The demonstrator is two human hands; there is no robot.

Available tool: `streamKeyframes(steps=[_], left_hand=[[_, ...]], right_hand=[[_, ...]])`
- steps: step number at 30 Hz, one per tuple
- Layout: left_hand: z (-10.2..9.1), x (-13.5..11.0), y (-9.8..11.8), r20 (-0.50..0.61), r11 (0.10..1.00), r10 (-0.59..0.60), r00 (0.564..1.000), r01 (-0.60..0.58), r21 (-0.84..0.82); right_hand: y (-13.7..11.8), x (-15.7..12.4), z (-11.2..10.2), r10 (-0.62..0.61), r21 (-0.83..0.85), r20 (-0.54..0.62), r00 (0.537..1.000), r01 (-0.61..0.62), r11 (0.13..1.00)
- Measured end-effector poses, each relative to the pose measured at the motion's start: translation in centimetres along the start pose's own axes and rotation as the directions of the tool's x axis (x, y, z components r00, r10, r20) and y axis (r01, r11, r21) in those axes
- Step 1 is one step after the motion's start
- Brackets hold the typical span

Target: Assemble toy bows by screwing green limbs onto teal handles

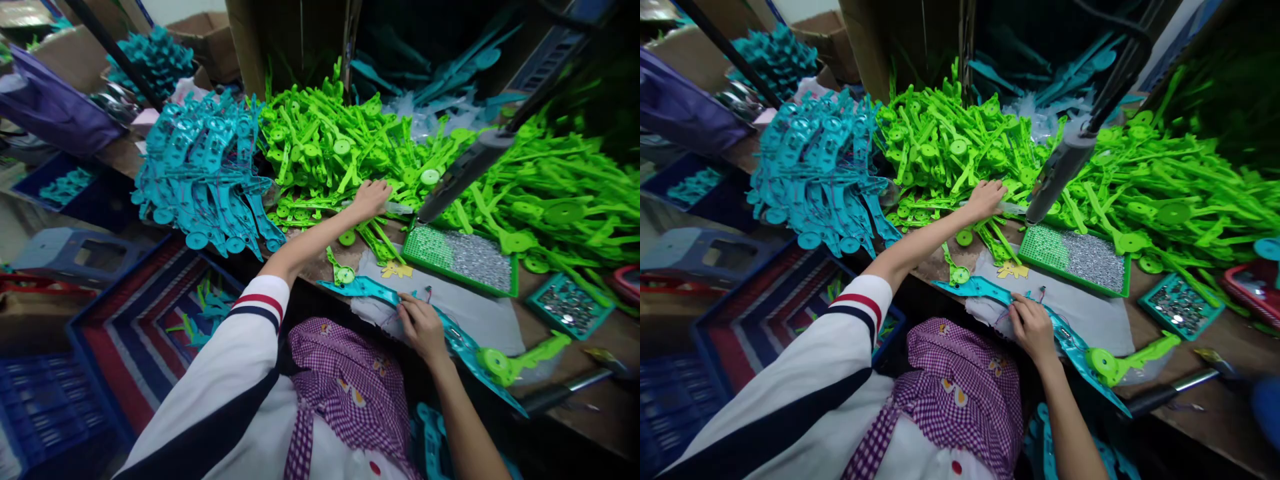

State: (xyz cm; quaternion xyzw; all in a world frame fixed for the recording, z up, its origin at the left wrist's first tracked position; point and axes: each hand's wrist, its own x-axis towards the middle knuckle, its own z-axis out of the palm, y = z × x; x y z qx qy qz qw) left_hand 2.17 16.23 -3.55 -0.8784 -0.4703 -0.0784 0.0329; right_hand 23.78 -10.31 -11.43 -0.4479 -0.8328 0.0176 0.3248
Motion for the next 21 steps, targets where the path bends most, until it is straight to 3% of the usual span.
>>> streamKeyframes(steps=[2,4,9,13,17,19,21], left_hand=[[0.1,0.9,0.2,0.033,0.994,-0.095,0.995,0.097,-0.044],[0.4,0.9,0.1,0.072,0.990,-0.111,0.991,0.117,-0.085],[0.7,-1.0,-0.9,0.038,0.982,-0.031,0.999,0.037,-0.187],[-0.3,-2.5,0.0,0.052,0.971,0.021,0.998,-0.008,-0.237],[-1.9,-7.2,1.2,0.084,0.950,-0.068,0.994,0.090,-0.300],[-2.2,-10.3,1.3,0.202,0.934,-0.157,0.967,0.212,-0.289],[-2.1,-12.8,1.1,0.328,0.929,-0.147,0.933,0.244,-0.279]], right_hand=[[0.0,0.0,0.0,0.007,0.004,-0.001,1.000,-0.007,1.000],[0.1,-0.1,0.0,0.026,0.015,0.012,1.000,-0.026,1.000],[0.1,-0.1,0.0,0.043,0.038,0.029,0.999,-0.044,0.998],[0.1,-0.1,-0.1,0.042,0.033,0.038,0.998,-0.044,0.998],[0.1,-0.2,-0.2,0.013,0.017,0.030,0.999,-0.013,1.000],[0.1,-0.2,-0.2,0.002,0.013,0.033,0.999,-0.002,1.000],[0.2,-0.2,-0.1,0.001,0.010,0.032,0.999,-0.001,1.000]])
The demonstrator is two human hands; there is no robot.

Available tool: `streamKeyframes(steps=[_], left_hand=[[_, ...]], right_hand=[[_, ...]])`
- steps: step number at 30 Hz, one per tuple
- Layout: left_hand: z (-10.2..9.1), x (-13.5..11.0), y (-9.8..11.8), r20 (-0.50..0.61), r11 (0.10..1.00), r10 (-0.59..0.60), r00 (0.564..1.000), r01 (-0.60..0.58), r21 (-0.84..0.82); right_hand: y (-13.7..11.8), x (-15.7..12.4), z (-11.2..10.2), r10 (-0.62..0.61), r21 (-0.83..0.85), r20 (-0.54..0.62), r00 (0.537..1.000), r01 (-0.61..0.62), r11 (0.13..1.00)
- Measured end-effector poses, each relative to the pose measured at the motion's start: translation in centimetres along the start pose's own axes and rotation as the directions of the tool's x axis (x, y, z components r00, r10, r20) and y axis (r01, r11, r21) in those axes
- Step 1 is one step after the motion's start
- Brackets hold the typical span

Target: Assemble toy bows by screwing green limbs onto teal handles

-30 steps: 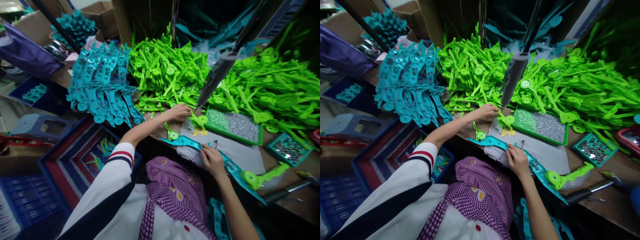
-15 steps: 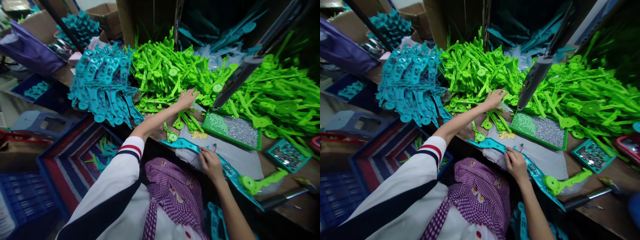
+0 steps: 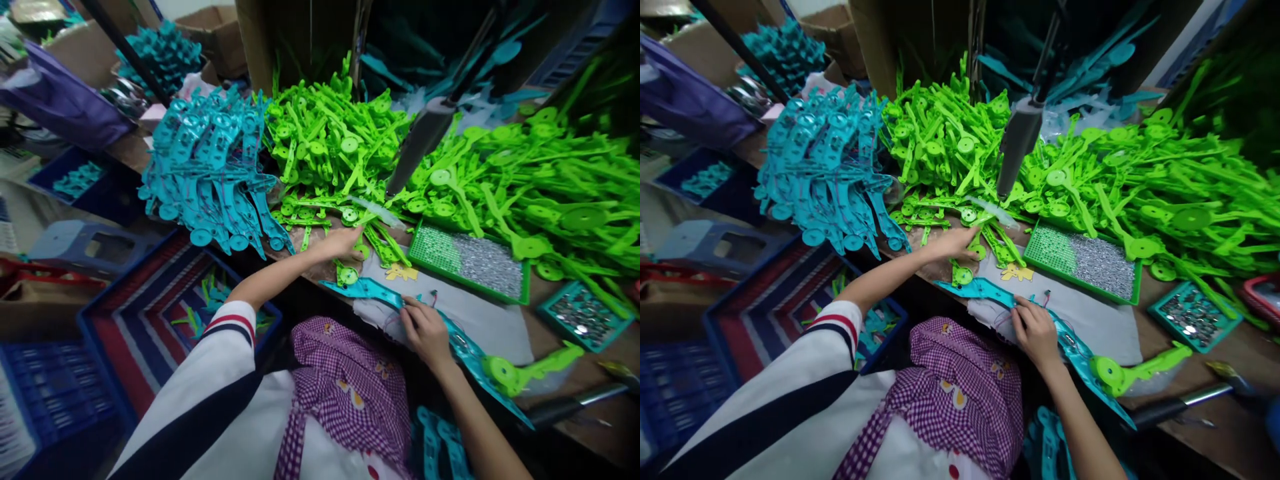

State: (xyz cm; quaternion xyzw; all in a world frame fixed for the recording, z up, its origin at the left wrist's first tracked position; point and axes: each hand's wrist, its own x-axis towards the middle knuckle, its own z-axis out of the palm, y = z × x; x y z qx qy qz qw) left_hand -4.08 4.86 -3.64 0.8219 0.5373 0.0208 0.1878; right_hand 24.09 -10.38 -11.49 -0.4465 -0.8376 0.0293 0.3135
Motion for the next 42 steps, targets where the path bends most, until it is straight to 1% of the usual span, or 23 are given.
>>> streamKeyframes(steps=[1,3,5,8,10,12,13,15,17,18,19,20,22,25,27,29,32,33,35,37,39,40,42], left_hand=[[0.4,-0.6,-0.3,0.043,1.000,0.009,0.999,-0.008,-0.013],[1.0,-0.8,-0.4,0.064,0.995,0.051,0.997,-0.045,-0.089],[1.4,0.2,0.1,0.032,0.975,0.062,0.998,-0.053,-0.216],[1.6,2.6,1.9,-0.054,0.931,0.067,0.996,-0.082,-0.355],[1.6,3.6,3.2,-0.078,0.932,0.094,0.993,-0.115,-0.345],[1.5,3.2,4.3,-0.105,0.947,0.085,0.991,-0.113,-0.301],[1.5,2.5,4.8,-0.128,0.946,0.070,0.989,-0.106,-0.307],[1.5,-0.3,5.4,-0.173,0.901,0.054,0.984,-0.122,-0.417],[1.9,-4.0,6.0,-0.125,0.756,0.120,0.985,-0.173,-0.631],[2.3,-5.9,6.2,-0.097,0.683,0.162,0.982,-0.183,-0.707],[2.8,-7.7,6.3,-0.086,0.639,0.183,0.979,-0.185,-0.747],[3.3,-9.3,6.4,-0.099,0.615,0.153,0.983,-0.173,-0.769],[4.2,-11.4,6.2,-0.125,0.569,0.043,0.991,-0.127,-0.813],[5.0,-12.7,5.2,-0.146,0.524,-0.139,0.979,-0.052,-0.850],[5.1,-12.9,4.2,-0.166,0.546,-0.221,0.961,-0.019,-0.838],[5.0,-13.0,3.2,-0.193,0.597,-0.253,0.948,-0.004,-0.802],[4.9,-13.2,2.4,-0.228,0.670,-0.232,0.946,-0.015,-0.742],[4.9,-13.4,2.3,-0.237,0.689,-0.234,0.943,-0.011,-0.725],[5.1,-13.8,2.2,-0.250,0.703,-0.262,0.932,0.007,-0.711],[5.4,-14.7,2.2,-0.272,0.674,-0.306,0.912,0.006,-0.739],[5.8,-16.0,1.9,-0.271,0.600,-0.349,0.897,-0.009,-0.800],[6.0,-16.7,1.8,-0.250,0.551,-0.370,0.895,-0.006,-0.835],[6.4,-18.1,1.4,-0.154,0.438,-0.399,0.904,0.041,-0.898]], right_hand=[[0.0,0.0,0.0,0.002,-0.001,0.000,1.000,-0.002,1.000],[0.0,0.0,0.1,0.011,-0.001,0.002,1.000,-0.011,1.000],[0.0,0.1,0.1,0.018,-0.001,0.007,1.000,-0.018,1.000],[-0.1,0.2,0.2,0.034,0.009,0.002,0.999,-0.034,0.999],[0.0,0.3,0.1,0.048,0.034,0.004,0.999,-0.048,0.998],[0.0,0.5,-0.3,0.063,0.076,0.026,0.998,-0.065,0.995],[0.0,0.7,-0.7,0.068,0.085,0.031,0.997,-0.070,0.994],[-0.5,1.3,-1.5,0.069,0.046,0.012,0.998,-0.070,0.997],[-1.5,2.4,-2.4,0.050,-0.063,-0.017,0.999,-0.051,0.997],[-2.2,3.1,-2.6,0.037,-0.119,-0.016,0.999,-0.039,0.992],[-3.0,3.9,-2.7,0.027,-0.163,0.004,1.000,-0.027,0.986],[-3.8,4.7,-2.7,0.021,-0.192,0.036,0.999,-0.013,0.981],[-5.4,6.1,-2.1,0.024,-0.203,0.112,0.993,-0.001,0.979],[-7.1,7.4,-1.0,0.090,-0.147,0.193,0.977,-0.061,0.987],[-7.8,8.0,-1.0,0.144,-0.094,0.205,0.968,-0.127,0.987],[-8.8,9.2,-1.7,0.145,-0.019,0.227,0.963,-0.145,0.989],[-11.2,12.6,-2.4,0.084,0.180,0.281,0.956,-0.138,0.974],[-12.1,13.9,-2.1,0.068,0.261,0.285,0.956,-0.146,0.954],[-13.6,15.7,-0.8,0.012,0.402,0.302,0.953,-0.139,0.905],[-14.3,15.8,1.2,-0.004,0.452,0.374,0.927,-0.179,0.874],[-14.4,14.4,2.9,0.053,0.419,0.463,0.885,-0.272,0.866],[-14.3,13.5,3.4,0.101,0.379,0.506,0.857,-0.326,0.866],[-14.0,12.0,3.4,0.165,0.308,0.579,0.798,-0.402,0.862]])
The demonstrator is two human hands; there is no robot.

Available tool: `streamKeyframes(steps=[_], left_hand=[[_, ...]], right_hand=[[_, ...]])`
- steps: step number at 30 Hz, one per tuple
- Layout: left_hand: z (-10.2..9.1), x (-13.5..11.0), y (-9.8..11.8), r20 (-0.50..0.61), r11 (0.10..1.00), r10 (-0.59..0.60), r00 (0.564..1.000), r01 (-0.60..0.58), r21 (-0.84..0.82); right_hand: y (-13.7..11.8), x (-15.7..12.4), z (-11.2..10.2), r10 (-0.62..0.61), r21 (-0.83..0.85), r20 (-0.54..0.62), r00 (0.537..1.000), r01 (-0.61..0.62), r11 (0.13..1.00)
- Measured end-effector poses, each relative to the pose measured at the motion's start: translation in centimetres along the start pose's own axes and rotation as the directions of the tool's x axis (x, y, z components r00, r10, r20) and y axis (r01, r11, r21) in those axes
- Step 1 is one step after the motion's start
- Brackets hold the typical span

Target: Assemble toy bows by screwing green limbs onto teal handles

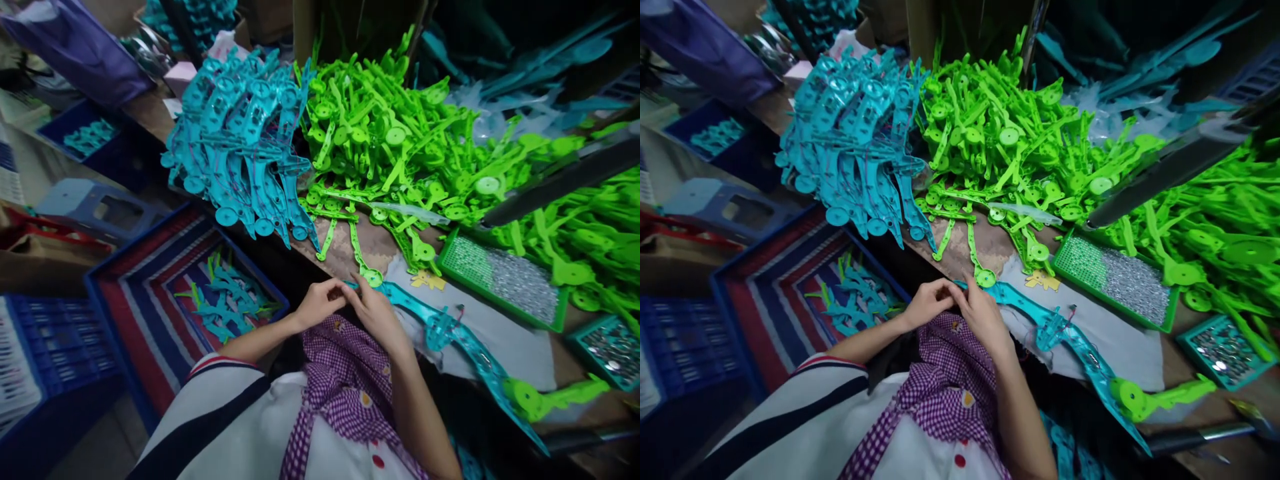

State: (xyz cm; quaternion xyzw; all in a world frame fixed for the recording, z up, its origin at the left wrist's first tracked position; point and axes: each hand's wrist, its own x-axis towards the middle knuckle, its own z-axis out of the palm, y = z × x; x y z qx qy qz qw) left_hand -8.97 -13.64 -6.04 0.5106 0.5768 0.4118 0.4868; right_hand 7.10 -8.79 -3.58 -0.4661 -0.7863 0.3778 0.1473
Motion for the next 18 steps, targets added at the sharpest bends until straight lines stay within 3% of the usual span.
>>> streamKeyframes(steps=[4,7,9,11,14,16,18], left_hand=[[-0.8,-1.2,-0.6,0.128,0.958,-0.173,0.977,0.197,-0.208],[-0.8,-0.3,-0.2,0.150,0.911,-0.220,0.964,0.258,-0.323],[-0.8,1.2,0.3,0.074,0.938,-0.166,0.983,0.180,-0.295],[-0.8,3.3,0.7,-0.050,0.984,-0.035,0.998,0.026,-0.174],[-0.9,6.8,0.5,-0.183,0.988,0.156,0.970,-0.154,0.027],[-0.9,8.6,-0.2,-0.175,0.954,0.278,0.944,-0.250,0.167],[-0.6,9.8,-1.1,-0.068,0.878,0.404,0.912,-0.366,0.309]], right_hand=[[-0.2,-1.1,-1.9,-0.065,0.082,0.218,0.974,0.048,0.995],[0.1,0.1,-3.7,-0.154,0.175,0.280,0.948,0.107,0.979],[1.0,1.7,-4.4,-0.166,0.220,0.275,0.947,0.106,0.970],[2.4,3.8,-4.9,-0.117,0.267,0.241,0.964,0.050,0.962],[4.0,7.3,-5.2,0.052,0.362,0.046,0.998,-0.065,0.930],[4.5,9.8,-5.0,0.141,0.397,-0.081,0.987,-0.098,0.912],[4.7,12.3,-4.5,0.191,0.373,-0.136,0.972,-0.128,0.919]])
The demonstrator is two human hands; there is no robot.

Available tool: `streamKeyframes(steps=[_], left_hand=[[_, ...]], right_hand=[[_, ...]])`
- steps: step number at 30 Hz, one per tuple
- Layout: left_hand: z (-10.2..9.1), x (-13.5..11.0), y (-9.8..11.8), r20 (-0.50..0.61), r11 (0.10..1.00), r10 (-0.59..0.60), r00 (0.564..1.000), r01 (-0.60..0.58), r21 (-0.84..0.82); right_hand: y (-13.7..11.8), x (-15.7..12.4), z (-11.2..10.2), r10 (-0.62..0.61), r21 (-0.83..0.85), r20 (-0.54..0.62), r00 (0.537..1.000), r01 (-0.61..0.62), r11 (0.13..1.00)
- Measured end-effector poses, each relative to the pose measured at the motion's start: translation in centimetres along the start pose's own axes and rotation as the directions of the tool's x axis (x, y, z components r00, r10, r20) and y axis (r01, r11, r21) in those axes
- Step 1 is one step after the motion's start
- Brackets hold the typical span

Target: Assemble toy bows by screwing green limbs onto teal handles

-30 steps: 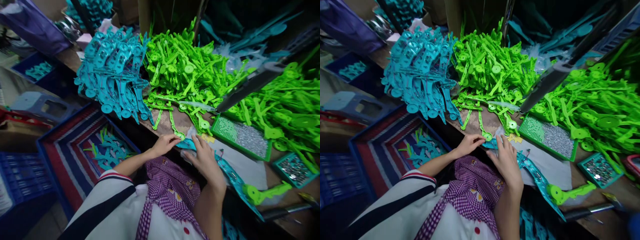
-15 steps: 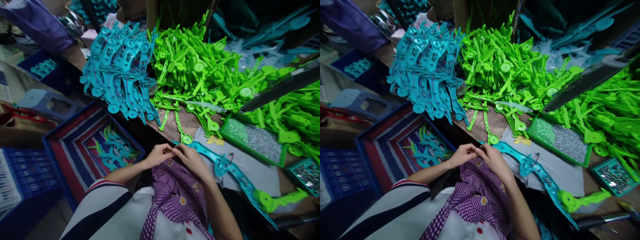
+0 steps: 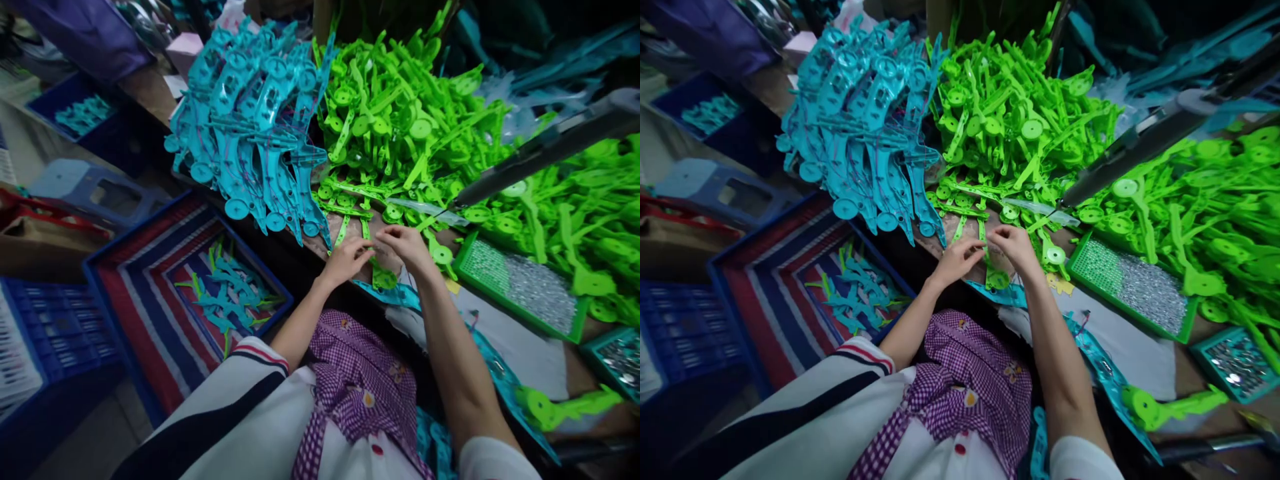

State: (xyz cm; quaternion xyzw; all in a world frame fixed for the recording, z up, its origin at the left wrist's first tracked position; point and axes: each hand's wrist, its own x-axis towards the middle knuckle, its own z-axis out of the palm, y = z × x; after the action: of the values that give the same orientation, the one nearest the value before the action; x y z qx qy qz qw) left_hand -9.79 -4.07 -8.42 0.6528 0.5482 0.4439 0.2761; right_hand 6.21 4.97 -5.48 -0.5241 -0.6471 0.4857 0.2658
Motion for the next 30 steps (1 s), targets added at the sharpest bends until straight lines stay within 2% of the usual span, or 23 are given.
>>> streamKeyframes(steps=[3,6,12,16,20,26,30], left_hand=[[1.0,0.1,-1.4,0.184,0.974,0.164,0.969,-0.189,0.125],[1.5,0.0,-2.2,0.270,0.953,0.201,0.942,-0.251,0.167],[1.6,0.1,-2.4,0.267,0.960,0.175,0.948,-0.224,0.166],[1.7,0.0,-2.1,0.256,0.965,0.154,0.954,-0.201,0.170],[2.0,-0.1,-2.1,0.265,0.962,0.139,0.954,-0.194,0.191],[2.2,0.0,-2.2,0.256,0.955,0.134,0.957,-0.194,0.226],[2.1,0.0,-2.2,0.253,0.955,0.172,0.952,-0.224,0.193]], right_hand=[[0.5,2.6,1.5,0.075,-0.043,0.003,0.997,-0.075,0.996],[1.6,3.8,2.4,0.125,-0.070,0.030,0.992,-0.122,0.990],[2.6,3.6,2.7,0.101,-0.238,-0.025,0.995,-0.104,0.966],[1.9,3.1,3.2,0.087,-0.389,-0.057,0.995,-0.102,0.915],[1.0,3.6,3.4,0.145,-0.486,-0.036,0.989,-0.144,0.862],[0.6,5.7,3.0,0.236,-0.478,0.077,0.969,-0.171,0.862],[0.8,5.2,2.5,0.264,-0.380,0.164,0.951,-0.186,0.906]])
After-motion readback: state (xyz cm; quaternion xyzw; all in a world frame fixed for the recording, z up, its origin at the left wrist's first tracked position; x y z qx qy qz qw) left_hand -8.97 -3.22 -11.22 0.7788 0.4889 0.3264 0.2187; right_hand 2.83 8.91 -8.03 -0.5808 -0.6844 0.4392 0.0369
